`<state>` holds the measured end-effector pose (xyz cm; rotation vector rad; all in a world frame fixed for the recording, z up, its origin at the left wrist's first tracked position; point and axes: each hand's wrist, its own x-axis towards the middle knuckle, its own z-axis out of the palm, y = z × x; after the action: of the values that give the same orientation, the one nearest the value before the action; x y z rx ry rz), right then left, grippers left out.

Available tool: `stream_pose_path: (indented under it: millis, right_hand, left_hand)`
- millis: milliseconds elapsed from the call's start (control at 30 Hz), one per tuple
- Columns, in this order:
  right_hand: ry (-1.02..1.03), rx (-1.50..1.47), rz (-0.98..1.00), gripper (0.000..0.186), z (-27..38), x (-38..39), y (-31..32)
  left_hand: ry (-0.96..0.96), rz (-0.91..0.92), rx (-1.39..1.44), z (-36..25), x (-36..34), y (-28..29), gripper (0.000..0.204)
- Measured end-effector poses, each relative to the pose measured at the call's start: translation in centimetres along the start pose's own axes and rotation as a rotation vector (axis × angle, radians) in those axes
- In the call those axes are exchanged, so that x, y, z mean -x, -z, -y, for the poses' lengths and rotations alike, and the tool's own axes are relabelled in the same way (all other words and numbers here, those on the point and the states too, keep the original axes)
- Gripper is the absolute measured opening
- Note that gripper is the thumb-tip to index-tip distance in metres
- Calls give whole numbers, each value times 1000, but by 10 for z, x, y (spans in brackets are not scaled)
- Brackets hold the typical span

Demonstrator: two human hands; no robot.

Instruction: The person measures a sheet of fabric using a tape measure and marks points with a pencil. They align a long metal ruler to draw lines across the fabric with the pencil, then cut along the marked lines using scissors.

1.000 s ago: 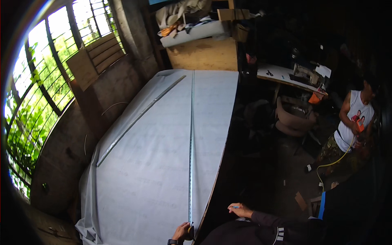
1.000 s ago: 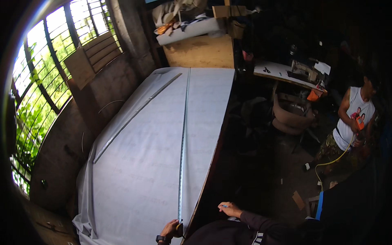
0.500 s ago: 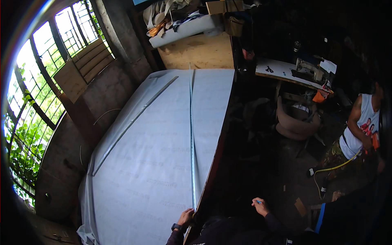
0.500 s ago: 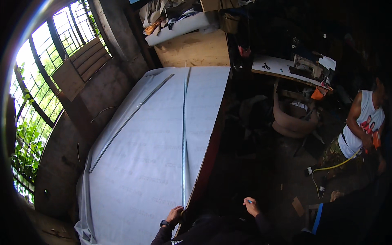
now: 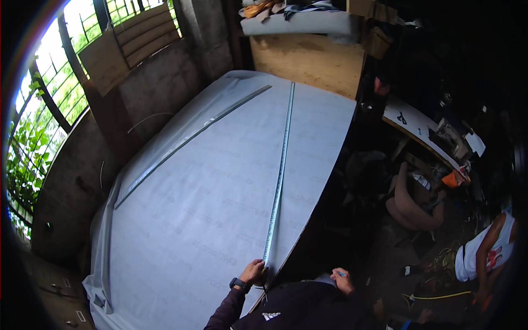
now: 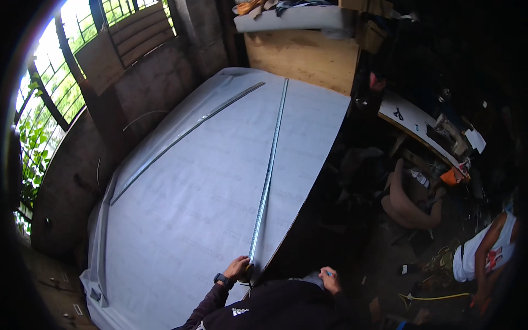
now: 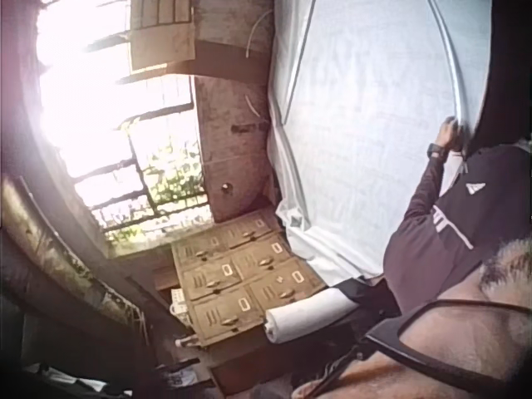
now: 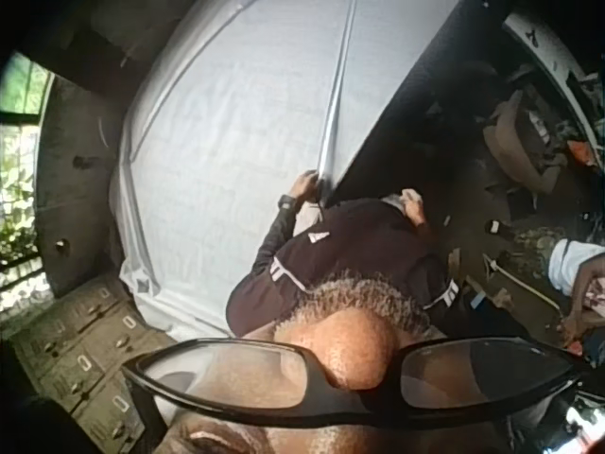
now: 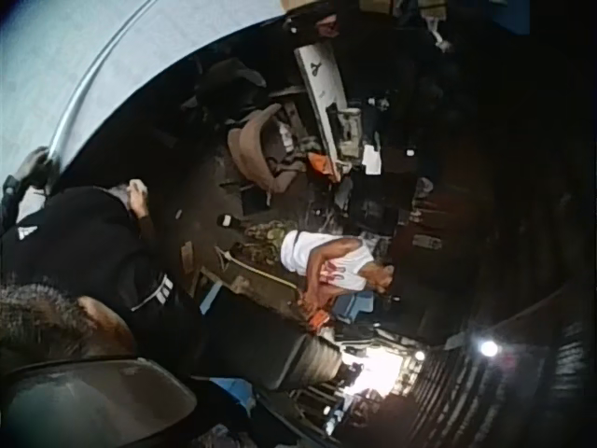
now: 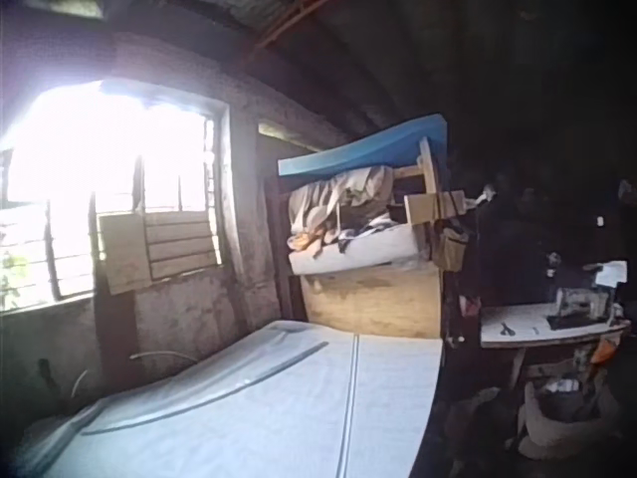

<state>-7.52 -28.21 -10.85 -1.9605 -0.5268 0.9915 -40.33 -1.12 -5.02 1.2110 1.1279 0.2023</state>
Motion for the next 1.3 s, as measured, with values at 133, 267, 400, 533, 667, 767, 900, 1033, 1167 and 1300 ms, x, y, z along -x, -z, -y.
stream_pose_path:
  millis: [133,267,400,533,667,767,900,1033,1167,1300]
  right_hand:
    - [104,-86,80,26,72,-71,-8]
    - [121,-100,195,30,151,-143,-25]
    - [348,-122,263,30,240,-246,-35]
    - [438,-222,241,28,324,-386,-43]
    - [396,-147,164,30,405,-522,-59]
    - [672,-65,229,30,472,-600,-78]
    - [966,104,253,29,559,-678,-144]
    - [1135,195,431,25,615,-735,-246]
    - [1418,501,560,41,648,-779,-371]
    - [1611,856,562,56,690,-820,-487]
  left_hand:
    - [-332,118,-750,-6,-11,16,31]
    - [91,31,15,-29,-24,4,31]
    - [9,-33,131,-71,-54,-22,39]
    - [78,-178,103,-111,-95,-45,37]
    - [245,-213,126,-157,-135,-65,34]
    - [281,-311,252,-190,-157,-79,34]
    - [305,-338,248,-224,-170,-88,46]
    - [505,-215,459,-244,-185,-94,44]
    - [431,-157,445,-247,-210,-114,38]
    - [238,-350,178,-257,-231,-136,43]
